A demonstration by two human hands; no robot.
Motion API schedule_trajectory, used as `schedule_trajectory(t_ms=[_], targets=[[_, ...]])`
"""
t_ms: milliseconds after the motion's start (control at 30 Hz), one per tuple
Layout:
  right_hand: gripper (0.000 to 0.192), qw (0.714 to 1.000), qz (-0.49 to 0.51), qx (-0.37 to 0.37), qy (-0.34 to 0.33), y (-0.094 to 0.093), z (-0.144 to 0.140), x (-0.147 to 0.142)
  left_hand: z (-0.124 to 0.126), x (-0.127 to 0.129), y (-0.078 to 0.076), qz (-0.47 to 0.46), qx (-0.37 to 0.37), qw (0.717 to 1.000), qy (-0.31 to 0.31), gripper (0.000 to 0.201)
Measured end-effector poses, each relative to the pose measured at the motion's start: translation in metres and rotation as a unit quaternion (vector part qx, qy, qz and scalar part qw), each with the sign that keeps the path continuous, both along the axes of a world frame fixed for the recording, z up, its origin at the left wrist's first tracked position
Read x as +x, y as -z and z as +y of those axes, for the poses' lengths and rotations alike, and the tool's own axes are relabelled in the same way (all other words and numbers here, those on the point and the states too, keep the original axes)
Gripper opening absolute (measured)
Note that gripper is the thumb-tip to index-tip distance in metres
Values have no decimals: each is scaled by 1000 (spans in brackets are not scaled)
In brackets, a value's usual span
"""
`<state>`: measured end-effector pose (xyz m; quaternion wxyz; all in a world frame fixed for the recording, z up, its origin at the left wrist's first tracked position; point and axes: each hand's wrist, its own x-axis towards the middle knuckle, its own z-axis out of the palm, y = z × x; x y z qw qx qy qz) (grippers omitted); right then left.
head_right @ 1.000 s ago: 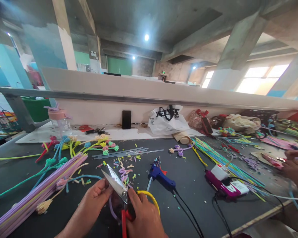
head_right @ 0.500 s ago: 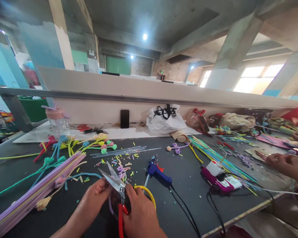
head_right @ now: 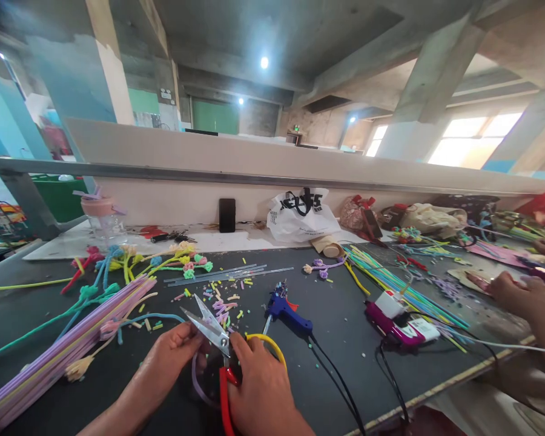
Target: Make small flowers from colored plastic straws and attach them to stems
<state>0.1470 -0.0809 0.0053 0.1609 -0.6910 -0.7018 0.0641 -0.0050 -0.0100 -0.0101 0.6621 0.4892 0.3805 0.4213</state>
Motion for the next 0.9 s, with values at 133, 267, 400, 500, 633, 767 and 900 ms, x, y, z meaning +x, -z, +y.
schedule_trajectory(t_ms=[133, 267, 400, 500, 633, 767, 900], targets=[[41, 1000, 18, 0, -2, -3, -3, 1, -2, 0, 0, 6, -7, 1000, -3, 18], [40, 998, 58, 9, -11, 3, -3, 1, -2, -1, 4, 2, -6, 1000, -2, 16], [42, 996, 80, 24, -16, 7, -1, 1, 0, 0, 12, -6, -7, 1000, -2, 21], [40, 994, 103, 31, -26, 10, 1, 0, 0, 0, 14, -13, -11, 1000, 6, 26], [41, 989, 135, 43, -34, 14, 1, 0, -1, 0, 9, -12, -2, 1000, 16, 29], [42, 985, 160, 36, -46, 13, -1, 5, 0, -4, 2, -3, 21, 999, 29, 26], [44, 981, 182, 21, -69, 2, -2, 19, 2, -16, -5, -37, 27, 995, 86, 24]])
